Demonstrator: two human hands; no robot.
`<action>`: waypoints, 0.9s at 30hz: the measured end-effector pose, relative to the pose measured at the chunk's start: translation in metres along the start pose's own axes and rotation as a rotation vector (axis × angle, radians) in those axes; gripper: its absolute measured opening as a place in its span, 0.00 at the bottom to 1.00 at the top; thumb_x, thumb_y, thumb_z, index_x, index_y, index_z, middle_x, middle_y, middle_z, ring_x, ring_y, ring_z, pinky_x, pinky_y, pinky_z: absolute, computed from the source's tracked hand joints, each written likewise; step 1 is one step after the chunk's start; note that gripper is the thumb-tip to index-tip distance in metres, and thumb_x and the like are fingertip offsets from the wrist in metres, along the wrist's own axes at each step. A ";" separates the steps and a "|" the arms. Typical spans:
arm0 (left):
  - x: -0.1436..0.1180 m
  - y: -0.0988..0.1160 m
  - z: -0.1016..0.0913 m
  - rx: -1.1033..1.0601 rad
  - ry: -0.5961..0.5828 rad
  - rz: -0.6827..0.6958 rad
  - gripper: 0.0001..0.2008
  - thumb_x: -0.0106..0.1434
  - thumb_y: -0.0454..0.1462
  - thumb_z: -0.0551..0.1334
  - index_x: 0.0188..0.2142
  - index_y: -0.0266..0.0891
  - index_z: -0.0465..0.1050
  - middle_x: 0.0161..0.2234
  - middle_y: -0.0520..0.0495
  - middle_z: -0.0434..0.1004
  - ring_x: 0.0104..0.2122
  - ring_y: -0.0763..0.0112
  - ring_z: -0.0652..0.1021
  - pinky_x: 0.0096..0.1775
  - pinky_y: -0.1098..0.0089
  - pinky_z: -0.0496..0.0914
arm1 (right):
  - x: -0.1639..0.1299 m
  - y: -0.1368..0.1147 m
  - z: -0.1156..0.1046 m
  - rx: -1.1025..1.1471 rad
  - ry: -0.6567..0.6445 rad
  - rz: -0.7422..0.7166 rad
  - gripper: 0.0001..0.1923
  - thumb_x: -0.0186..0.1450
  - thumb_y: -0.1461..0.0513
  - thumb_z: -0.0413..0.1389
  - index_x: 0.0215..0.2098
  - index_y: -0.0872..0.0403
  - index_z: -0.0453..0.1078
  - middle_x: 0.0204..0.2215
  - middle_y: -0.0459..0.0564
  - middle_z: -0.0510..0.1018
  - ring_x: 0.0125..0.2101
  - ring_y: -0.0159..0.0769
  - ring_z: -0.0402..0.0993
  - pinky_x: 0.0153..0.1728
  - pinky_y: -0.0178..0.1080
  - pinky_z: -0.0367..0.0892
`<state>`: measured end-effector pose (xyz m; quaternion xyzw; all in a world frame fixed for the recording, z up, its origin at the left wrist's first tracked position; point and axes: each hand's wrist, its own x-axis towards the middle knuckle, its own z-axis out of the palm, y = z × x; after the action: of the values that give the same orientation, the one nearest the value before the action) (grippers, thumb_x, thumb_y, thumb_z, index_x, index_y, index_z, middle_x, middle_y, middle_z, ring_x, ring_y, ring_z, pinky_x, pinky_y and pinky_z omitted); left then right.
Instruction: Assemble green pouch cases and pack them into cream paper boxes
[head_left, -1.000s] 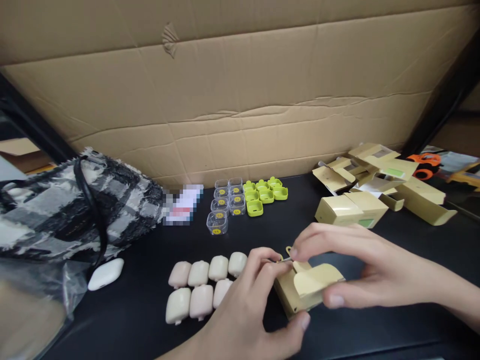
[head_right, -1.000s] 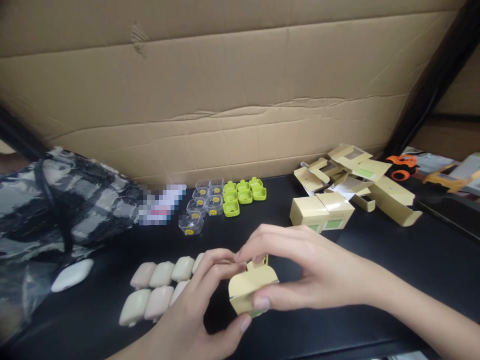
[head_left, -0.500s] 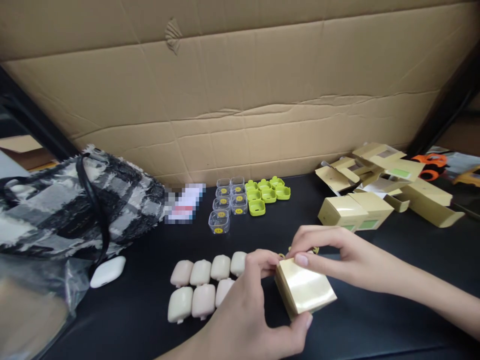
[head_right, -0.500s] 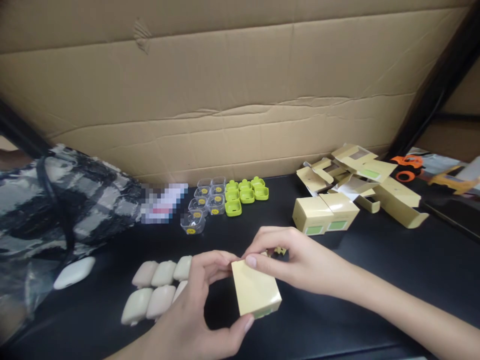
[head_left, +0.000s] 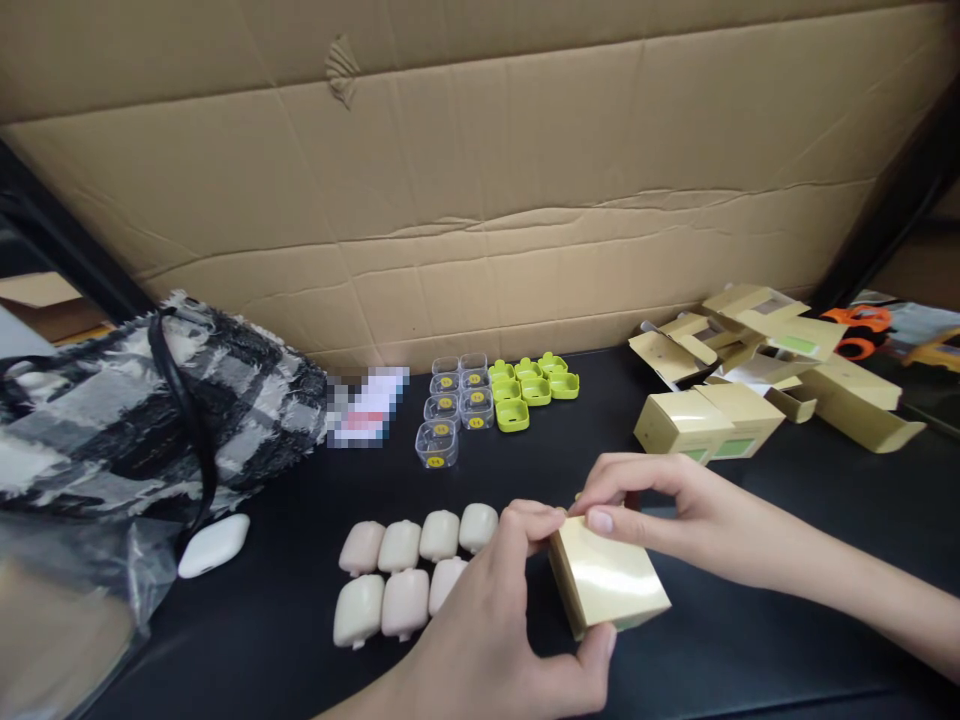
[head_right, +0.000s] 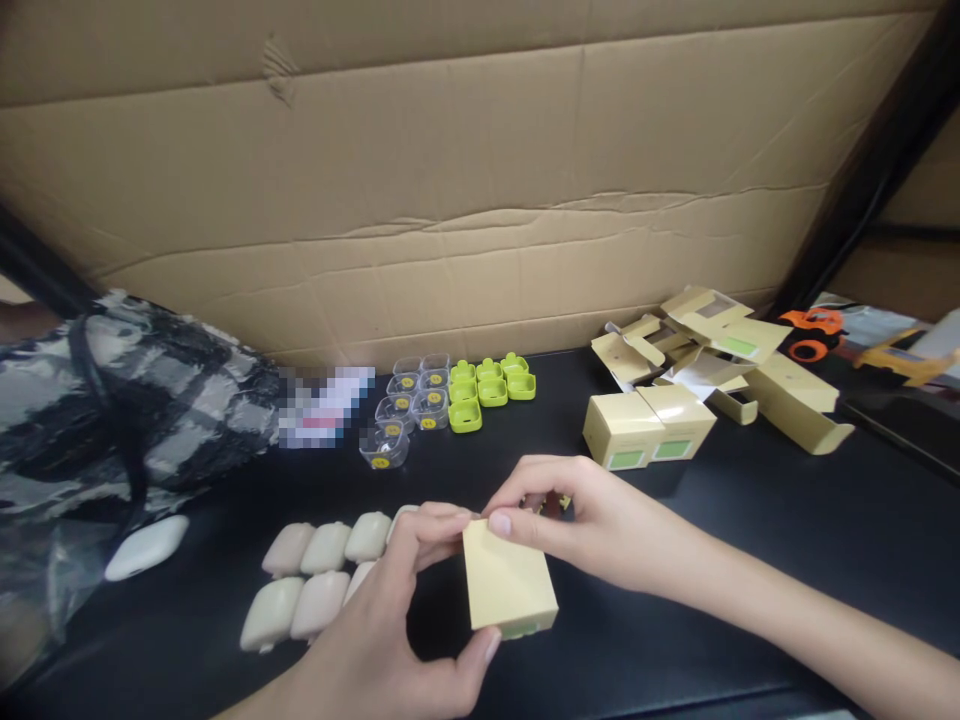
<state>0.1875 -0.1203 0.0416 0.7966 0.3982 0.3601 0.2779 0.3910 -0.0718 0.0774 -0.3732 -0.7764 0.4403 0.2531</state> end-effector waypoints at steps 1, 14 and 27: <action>0.000 0.000 0.000 0.000 0.005 0.006 0.30 0.49 0.31 0.65 0.47 0.45 0.53 0.47 0.45 0.68 0.47 0.59 0.77 0.48 0.58 0.76 | 0.000 0.000 0.000 -0.004 0.001 -0.011 0.17 0.65 0.51 0.54 0.37 0.55 0.76 0.33 0.49 0.76 0.34 0.35 0.72 0.34 0.36 0.67; 0.004 0.003 -0.004 0.118 -0.003 0.104 0.26 0.48 0.29 0.63 0.45 0.45 0.57 0.48 0.46 0.68 0.48 0.63 0.75 0.48 0.63 0.74 | 0.000 0.001 0.007 -0.024 0.042 0.033 0.14 0.65 0.51 0.55 0.37 0.54 0.71 0.29 0.46 0.74 0.31 0.33 0.70 0.31 0.34 0.66; -0.004 0.000 -0.011 0.434 0.145 0.335 0.25 0.52 0.38 0.64 0.50 0.44 0.61 0.54 0.36 0.69 0.50 0.51 0.75 0.44 0.58 0.75 | -0.016 -0.022 -0.015 -0.620 -0.065 -0.224 0.22 0.53 0.52 0.65 0.41 0.53 0.71 0.34 0.49 0.77 0.35 0.41 0.73 0.34 0.39 0.66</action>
<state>0.1769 -0.1219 0.0470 0.8644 0.3475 0.3634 0.0080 0.4032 -0.0848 0.1026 -0.3306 -0.9173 0.1642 0.1493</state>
